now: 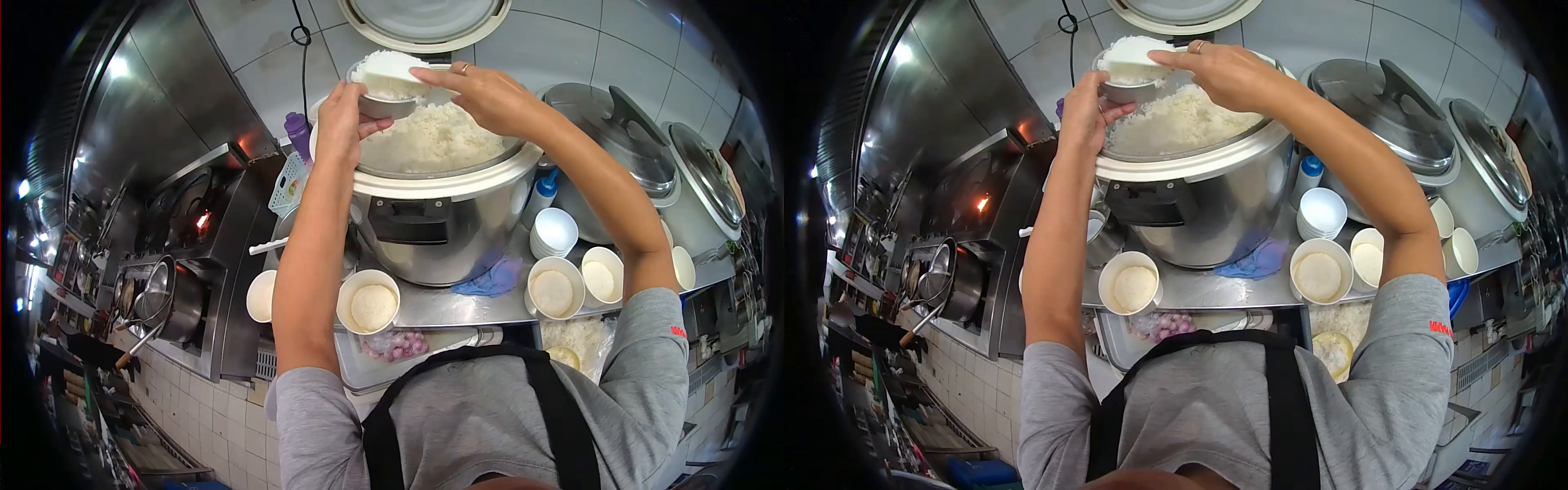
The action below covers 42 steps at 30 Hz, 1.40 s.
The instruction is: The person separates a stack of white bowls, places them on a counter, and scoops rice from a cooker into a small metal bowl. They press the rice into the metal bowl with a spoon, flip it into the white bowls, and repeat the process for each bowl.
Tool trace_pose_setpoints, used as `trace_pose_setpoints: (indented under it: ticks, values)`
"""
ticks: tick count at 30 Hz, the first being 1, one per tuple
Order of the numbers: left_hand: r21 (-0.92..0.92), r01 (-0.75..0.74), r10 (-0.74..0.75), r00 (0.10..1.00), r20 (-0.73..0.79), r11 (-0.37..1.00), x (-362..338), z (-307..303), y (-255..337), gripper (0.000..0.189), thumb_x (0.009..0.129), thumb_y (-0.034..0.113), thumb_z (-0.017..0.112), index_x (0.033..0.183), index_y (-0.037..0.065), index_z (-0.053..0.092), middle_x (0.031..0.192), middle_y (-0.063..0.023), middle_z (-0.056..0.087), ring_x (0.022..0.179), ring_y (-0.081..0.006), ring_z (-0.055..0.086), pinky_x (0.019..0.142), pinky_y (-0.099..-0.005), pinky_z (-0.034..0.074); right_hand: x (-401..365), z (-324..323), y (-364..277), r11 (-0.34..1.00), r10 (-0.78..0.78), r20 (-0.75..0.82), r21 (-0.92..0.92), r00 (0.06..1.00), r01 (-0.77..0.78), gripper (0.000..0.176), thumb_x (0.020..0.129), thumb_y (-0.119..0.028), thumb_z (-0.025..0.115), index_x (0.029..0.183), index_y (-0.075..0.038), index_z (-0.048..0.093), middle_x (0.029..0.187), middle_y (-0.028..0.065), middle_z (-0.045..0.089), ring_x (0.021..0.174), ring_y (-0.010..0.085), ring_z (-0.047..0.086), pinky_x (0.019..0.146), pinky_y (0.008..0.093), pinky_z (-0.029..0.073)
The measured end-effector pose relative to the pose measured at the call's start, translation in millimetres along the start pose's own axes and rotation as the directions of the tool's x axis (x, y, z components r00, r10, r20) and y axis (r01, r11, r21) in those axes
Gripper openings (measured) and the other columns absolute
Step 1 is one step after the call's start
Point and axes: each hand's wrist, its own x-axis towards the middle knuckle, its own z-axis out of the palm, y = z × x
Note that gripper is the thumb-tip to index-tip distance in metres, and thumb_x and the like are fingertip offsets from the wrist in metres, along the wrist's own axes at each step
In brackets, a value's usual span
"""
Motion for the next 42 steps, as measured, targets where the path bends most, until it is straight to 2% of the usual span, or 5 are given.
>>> trace_pose_setpoints:
  ticks: [13, 23, 28, 35, 42]
  values:
    - [-0.028, 0.004, -0.003, 1.000, 0.014, 1.000, 9.4, -3.8, -8.2, 0.068, 0.083, 0.015, 0.051, 0.141, -0.004, 0.021, 0.105, -0.0208, 0.055, 0.078, -0.0264, 0.065, 0.061, -0.0322, 0.059, 4.9, 6.8, 5.0, 0.887, 0.336, -0.013, 0.340, 0.942, -0.312, 0.054, 0.090, -0.010, 0.050, 0.141, -0.022, 0.036, 0.086, 0.0137, 0.059, 0.064, 0.0212, 0.058, 0.062, 0.0359, 0.051]
    - [0.027, -0.019, 0.019, 1.000, -0.007, 0.999, 5.9, -0.2, -6.9, 0.034, 0.086, 0.021, 0.050, 0.109, -0.004, 0.049, 0.102, -0.0163, 0.054, 0.080, -0.0264, 0.063, 0.064, -0.0320, 0.059, 25.3, -4.8, -50.3, 0.857, 0.347, 0.360, 0.253, 0.866, -0.448, 0.056, 0.089, -0.013, 0.045, 0.140, 0.001, 0.026, 0.082, 0.0211, 0.062, 0.055, 0.0260, 0.062, 0.047, 0.0392, 0.052]
    - [0.036, 0.030, -0.033, 0.996, 0.080, 0.999, 5.8, -2.2, -7.5, 0.042, 0.086, 0.027, 0.051, 0.110, -0.008, 0.049, 0.098, -0.0164, 0.056, 0.078, -0.0255, 0.063, 0.062, -0.0313, 0.058, 31.4, -41.8, -22.4, 0.882, 0.267, 0.537, 0.198, 0.800, -0.427, 0.056, 0.089, -0.010, 0.050, 0.141, -0.024, 0.036, 0.097, 0.0175, 0.062, 0.067, 0.0253, 0.063, 0.056, 0.0371, 0.055]
    - [0.056, 0.069, -0.075, 0.993, 0.096, 0.996, 2.1, 0.1, -3.2, 0.046, 0.087, 0.031, 0.050, 0.110, -0.009, 0.049, 0.099, -0.0178, 0.055, 0.077, -0.0256, 0.061, 0.062, -0.0329, 0.058, 2.6, -26.3, -32.1, 0.966, 0.191, 0.230, -0.215, 0.954, -0.142, 0.059, 0.085, -0.002, 0.053, 0.131, -0.039, 0.047, 0.100, 0.0114, 0.061, 0.089, 0.0263, 0.062, 0.078, 0.0371, 0.051]
    - [-0.086, 0.146, -0.143, 0.989, 0.044, 0.986, 5.1, -2.3, -1.6, 0.047, 0.089, 0.031, 0.046, 0.113, -0.009, 0.045, 0.099, -0.0209, 0.053, 0.077, -0.0263, 0.062, 0.062, -0.0345, 0.058, -5.6, -33.9, -25.5, 0.992, 0.110, 0.019, -0.057, 0.994, -0.109, 0.063, 0.084, -0.004, 0.057, 0.130, -0.046, 0.045, 0.105, 0.0070, 0.058, 0.083, 0.0239, 0.060, 0.076, 0.0371, 0.051]
